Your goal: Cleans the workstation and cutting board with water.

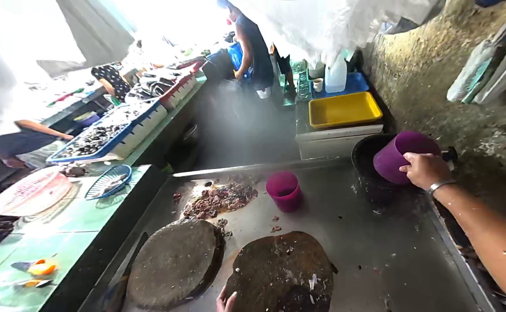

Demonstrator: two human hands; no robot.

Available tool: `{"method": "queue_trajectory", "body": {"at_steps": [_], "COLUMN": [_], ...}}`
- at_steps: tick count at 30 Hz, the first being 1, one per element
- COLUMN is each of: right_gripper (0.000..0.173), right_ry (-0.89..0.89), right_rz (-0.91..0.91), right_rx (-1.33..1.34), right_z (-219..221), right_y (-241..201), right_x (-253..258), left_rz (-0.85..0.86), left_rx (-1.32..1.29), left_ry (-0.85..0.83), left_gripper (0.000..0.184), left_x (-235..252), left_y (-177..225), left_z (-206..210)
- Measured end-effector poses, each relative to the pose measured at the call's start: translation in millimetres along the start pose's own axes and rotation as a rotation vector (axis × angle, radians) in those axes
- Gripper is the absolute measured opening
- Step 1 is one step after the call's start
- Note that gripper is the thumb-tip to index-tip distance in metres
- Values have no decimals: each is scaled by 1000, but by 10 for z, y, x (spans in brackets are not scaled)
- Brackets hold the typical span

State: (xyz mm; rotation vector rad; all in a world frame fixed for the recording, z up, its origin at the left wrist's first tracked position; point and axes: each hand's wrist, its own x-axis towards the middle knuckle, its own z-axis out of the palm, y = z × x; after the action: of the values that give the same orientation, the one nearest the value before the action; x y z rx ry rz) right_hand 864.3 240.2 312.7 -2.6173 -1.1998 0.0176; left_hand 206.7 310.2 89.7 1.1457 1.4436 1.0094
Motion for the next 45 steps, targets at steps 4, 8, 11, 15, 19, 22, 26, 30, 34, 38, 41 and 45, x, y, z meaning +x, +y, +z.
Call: {"method": "queue_trajectory", "body": {"at_steps": [4, 8, 11, 15, 19, 22, 26, 30, 34, 38, 41, 45], "right_gripper": [13, 20, 16, 11, 6, 7, 8, 10, 9, 11, 10, 6], "right_ry": [101, 123, 137, 173, 96, -2, -115, -155, -210, -274, -382, -505], "right_rz": [-111, -126, -114, -172, -266, -258, -194, -56, 22, 56, 96, 142], "right_rx": [-48, 10, 61, 44, -3, 10, 50, 37, -24, -92, -108, -64], "right_z": [-312, -672, -726, -692, -531, -380, -128, -72, -242, -317, -366, -360], "right_y": [-24, -161, -133, -45, 160, 301, 513, 694, 854, 976, 963, 935], "right_x": [-366, -902, -1439, -2361, -3345, -4012, -4689, -5189, -5521, -5665, -5581, -5263], "left_rz": [29, 78, 150, 654, 788, 898, 892, 909, 1273, 1100, 799, 1091], "left_rx": [-83, 54, 460, 480, 591, 776, 775, 667, 720, 535, 590, 714], "left_ry": [36, 50, 144, -152, -970, -1408, -1618, -1870, -1989, -2034, -2103, -2069], "left_gripper": [61, 59, 62, 48, 29, 38, 48, 55, 41, 45, 42, 63], "left_x": [6, 91, 6, -610, -1586, -2043, -2397, -2930, -3235, -3278, -3193, -3104], "left_y": [9, -8, 173, 653, 656, 204, -157, -118, -393, -363, -300, -465], "left_z": [346, 789, 1015, 1513, 2279, 2849, 3404, 3795, 3935, 4057, 4313, 4537]}}
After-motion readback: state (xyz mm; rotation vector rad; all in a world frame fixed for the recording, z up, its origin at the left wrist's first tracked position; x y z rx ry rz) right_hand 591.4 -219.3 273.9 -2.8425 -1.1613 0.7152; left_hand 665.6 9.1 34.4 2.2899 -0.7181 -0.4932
